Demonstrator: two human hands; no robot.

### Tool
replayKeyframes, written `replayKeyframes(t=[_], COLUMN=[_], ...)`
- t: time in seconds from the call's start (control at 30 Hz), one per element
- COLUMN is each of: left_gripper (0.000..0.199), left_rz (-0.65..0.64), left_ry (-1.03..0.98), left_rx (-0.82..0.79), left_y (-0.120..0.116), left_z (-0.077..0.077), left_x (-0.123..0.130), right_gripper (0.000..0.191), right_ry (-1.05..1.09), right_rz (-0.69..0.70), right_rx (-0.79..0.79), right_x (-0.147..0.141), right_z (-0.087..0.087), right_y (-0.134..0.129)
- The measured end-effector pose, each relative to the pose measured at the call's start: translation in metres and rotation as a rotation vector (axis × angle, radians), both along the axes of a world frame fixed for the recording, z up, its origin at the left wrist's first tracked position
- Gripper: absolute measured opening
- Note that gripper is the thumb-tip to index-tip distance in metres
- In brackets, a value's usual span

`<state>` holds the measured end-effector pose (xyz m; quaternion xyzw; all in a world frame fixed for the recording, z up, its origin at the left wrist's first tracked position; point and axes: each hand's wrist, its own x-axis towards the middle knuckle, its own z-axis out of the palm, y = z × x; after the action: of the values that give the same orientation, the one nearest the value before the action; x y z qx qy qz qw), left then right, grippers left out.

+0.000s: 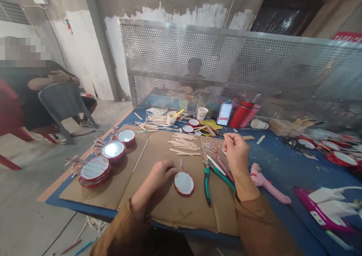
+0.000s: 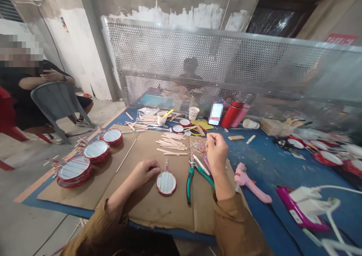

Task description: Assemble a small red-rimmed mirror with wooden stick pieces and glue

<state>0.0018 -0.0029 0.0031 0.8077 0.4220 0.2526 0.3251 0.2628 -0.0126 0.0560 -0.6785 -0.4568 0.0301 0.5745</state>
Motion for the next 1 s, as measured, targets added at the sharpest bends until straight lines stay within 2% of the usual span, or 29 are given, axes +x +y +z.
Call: replayKeyframes(t=[0.03, 0.17, 0.2, 0.27, 0.4, 0.57, 0.8, 0.9, 1.0], left_gripper=[0.017, 0.018, 0.018, 0.02, 0.021, 0.021, 0.021, 0.021, 0.023], left_rz=[0.001, -0.007, -0.011, -0.012, -0.002, -0.004, 0.003, -0.008, -0.013], left_ry=[0.006, 0.004, 0.0, 0.003, 0.026, 0.018, 0.019, 0.029, 0.032], left_rx=[0.002, 0.009, 0.011, 0.016, 0.018, -0.006, -0.017, 0.012, 0.022], left_y=[0.0, 0.001, 0.001, 0.001, 0.001, 0.001, 0.001, 0.002, 0.002], left_z=[0.0, 0.0, -0.001, -0.001, -0.002, -0.001, -0.002, -0.002, -0.003], left_x=[0.0, 0.001, 0.001, 0.001, 0.001, 0.0, 0.0, 0.0, 0.0], right_gripper=[0.022, 0.018, 0.016, 0.012, 0.013, 0.014, 0.013, 0.015, 0.015], right_ry=[-0.093, -0.513, -0.563, -0.603, -0.659, -0.728, -0.643, -0.587, -0.594], right_rz=[-0.008, 0.024, 0.049, 0.094, 0.1, 0.057, 0.033, 0.047, 0.081], right_rx=[-0.102, -0.678, -0.769, -0.849, -0.878, -0.856, -0.702, -0.636, -0.619], right_x=[0.005, 0.014, 0.013, 0.01, 0.005, 0.009, 0.014, 0.01, 0.001], right_z=[0.001, -0.004, -0.007, -0.014, -0.026, -0.027, -0.031, -0.035, -0.03], right_y=[-0.002, -0.01, -0.011, -0.011, -0.008, -0.011, -0.009, -0.003, 0.002])
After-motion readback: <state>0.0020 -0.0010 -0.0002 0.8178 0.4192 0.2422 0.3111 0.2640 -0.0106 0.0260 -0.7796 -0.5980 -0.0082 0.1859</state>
